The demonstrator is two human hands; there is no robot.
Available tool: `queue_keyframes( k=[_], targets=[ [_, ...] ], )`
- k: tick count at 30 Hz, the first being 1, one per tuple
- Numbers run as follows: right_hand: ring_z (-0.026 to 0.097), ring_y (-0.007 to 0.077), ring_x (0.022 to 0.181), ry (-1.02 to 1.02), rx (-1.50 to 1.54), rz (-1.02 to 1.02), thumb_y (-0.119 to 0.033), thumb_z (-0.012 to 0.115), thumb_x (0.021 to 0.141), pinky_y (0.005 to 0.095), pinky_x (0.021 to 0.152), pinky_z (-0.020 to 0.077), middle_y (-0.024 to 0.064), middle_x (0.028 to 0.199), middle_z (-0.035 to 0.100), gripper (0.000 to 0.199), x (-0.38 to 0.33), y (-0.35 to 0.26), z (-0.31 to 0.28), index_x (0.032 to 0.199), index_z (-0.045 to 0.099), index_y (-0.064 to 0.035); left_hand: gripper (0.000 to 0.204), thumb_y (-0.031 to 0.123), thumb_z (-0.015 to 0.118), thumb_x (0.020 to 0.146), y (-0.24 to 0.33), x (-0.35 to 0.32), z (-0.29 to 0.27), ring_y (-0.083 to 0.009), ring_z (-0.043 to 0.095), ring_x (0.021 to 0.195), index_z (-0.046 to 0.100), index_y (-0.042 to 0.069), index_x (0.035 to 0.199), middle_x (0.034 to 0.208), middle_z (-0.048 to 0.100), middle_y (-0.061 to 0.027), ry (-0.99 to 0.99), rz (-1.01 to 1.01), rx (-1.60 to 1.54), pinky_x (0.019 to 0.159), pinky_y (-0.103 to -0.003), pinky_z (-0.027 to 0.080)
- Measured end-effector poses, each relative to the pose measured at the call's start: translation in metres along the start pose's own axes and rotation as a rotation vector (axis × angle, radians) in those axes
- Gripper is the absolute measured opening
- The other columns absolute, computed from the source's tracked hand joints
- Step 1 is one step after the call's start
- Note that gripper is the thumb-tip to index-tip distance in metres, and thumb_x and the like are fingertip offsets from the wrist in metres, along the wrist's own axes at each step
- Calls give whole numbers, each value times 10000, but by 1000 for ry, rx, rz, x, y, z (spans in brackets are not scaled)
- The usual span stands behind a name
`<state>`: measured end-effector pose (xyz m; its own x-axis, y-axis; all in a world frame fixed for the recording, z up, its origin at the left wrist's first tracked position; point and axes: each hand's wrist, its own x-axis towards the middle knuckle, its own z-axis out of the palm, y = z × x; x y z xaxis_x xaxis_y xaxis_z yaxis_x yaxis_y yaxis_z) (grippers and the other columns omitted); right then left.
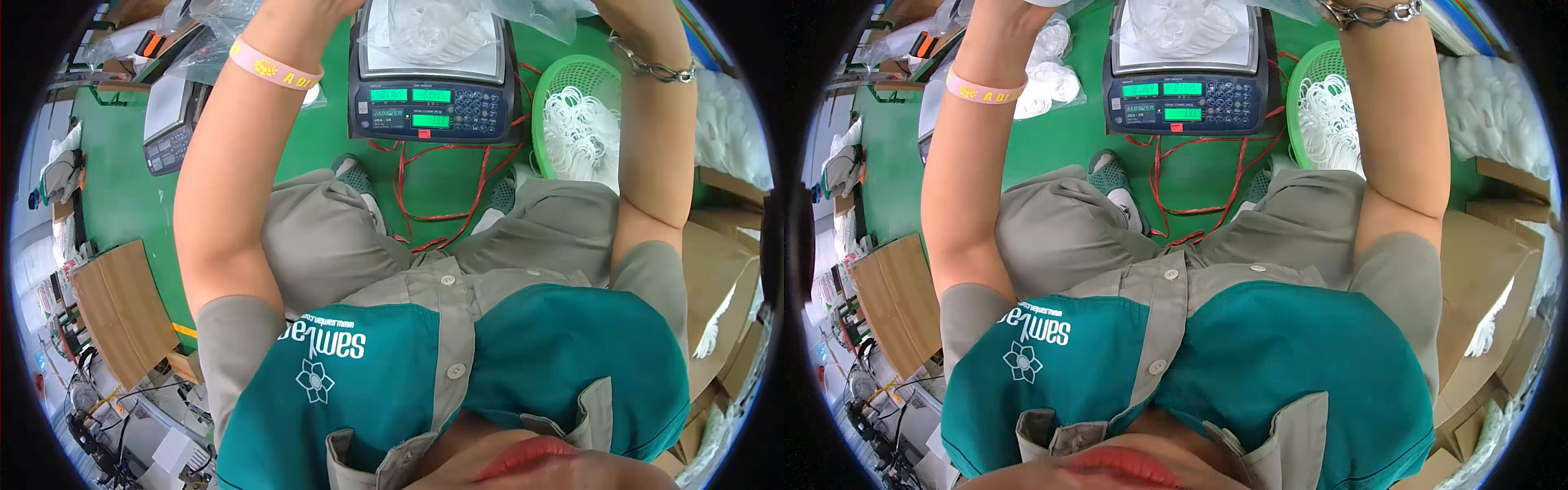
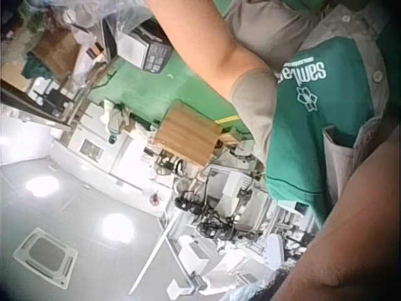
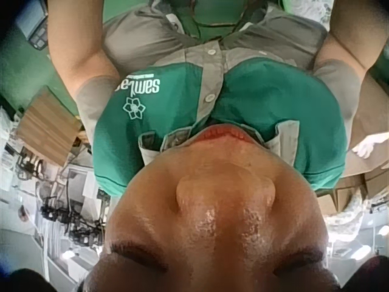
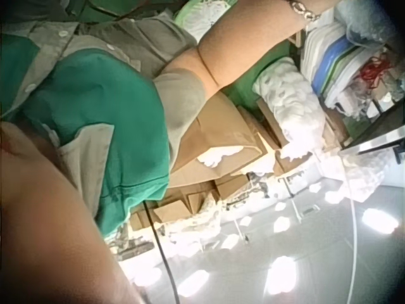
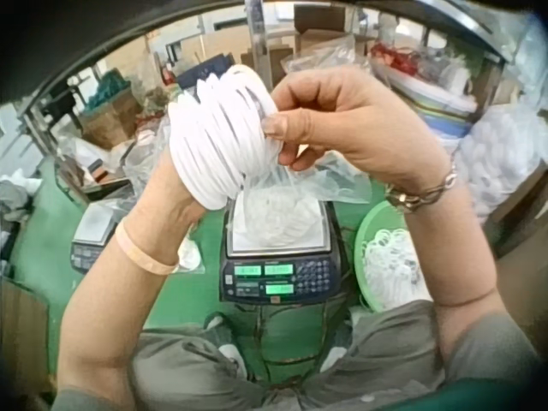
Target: The recorder is weighing white plastic rings on a digital scale and packaging them into clear plastic bags.
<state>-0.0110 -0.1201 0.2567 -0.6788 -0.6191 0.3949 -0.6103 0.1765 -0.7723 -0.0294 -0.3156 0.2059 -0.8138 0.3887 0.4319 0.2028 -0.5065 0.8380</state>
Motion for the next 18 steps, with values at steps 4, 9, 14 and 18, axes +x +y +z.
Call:
queue_keyframes(
  k=[4, 9, 14, 18],
  targets=[
    [609, 64, 626, -7, 34, -63, -211, 600, 855, 179, 571, 507, 29, 704, 631, 203, 1, 8, -5, 892, 627, -13, 254, 224, 501, 899, 0, 4, 5, -146, 609, 814, 555, 38, 1063, 941, 617, -62, 77, 46, 58, 688, -245, 512],
    [602, 60, 603, 46, 101, -31, -204, 622, 839, 183, 560, 500, 19, 670, 626, 182, 2, 11, -11, 880, 641, -28, 269, 236, 481, 910, 5, 6, 7, -148, 610, 834, 546, 39, 1081, 955, 617, -63, 74, 39, 46, 700, -250, 514],
    [595, 61, 588, 4, 527, -26, -208, 621, 841, 181, 546, 486, 15, 669, 626, 182, 3, 21, -10, 878, 644, -31, 283, 245, 452, 923, 7, 4, 13, -153, 610, 861, 533, 40, 1101, 977, 616, -64, 130, 40, 102, 716, -252, 514],
    [601, 69, 629, 60, -51, 2, -222, 599, 856, 199, 580, 494, 30, 720, 640, 208, 4, 15, -16, 889, 645, -22, 278, 238, 427, 934, 5, 6, 0, -158, 602, 883, 519, 49, 1115, 996, 607, -59, 44, 75, 87, 749, -253, 503]
  ],
)
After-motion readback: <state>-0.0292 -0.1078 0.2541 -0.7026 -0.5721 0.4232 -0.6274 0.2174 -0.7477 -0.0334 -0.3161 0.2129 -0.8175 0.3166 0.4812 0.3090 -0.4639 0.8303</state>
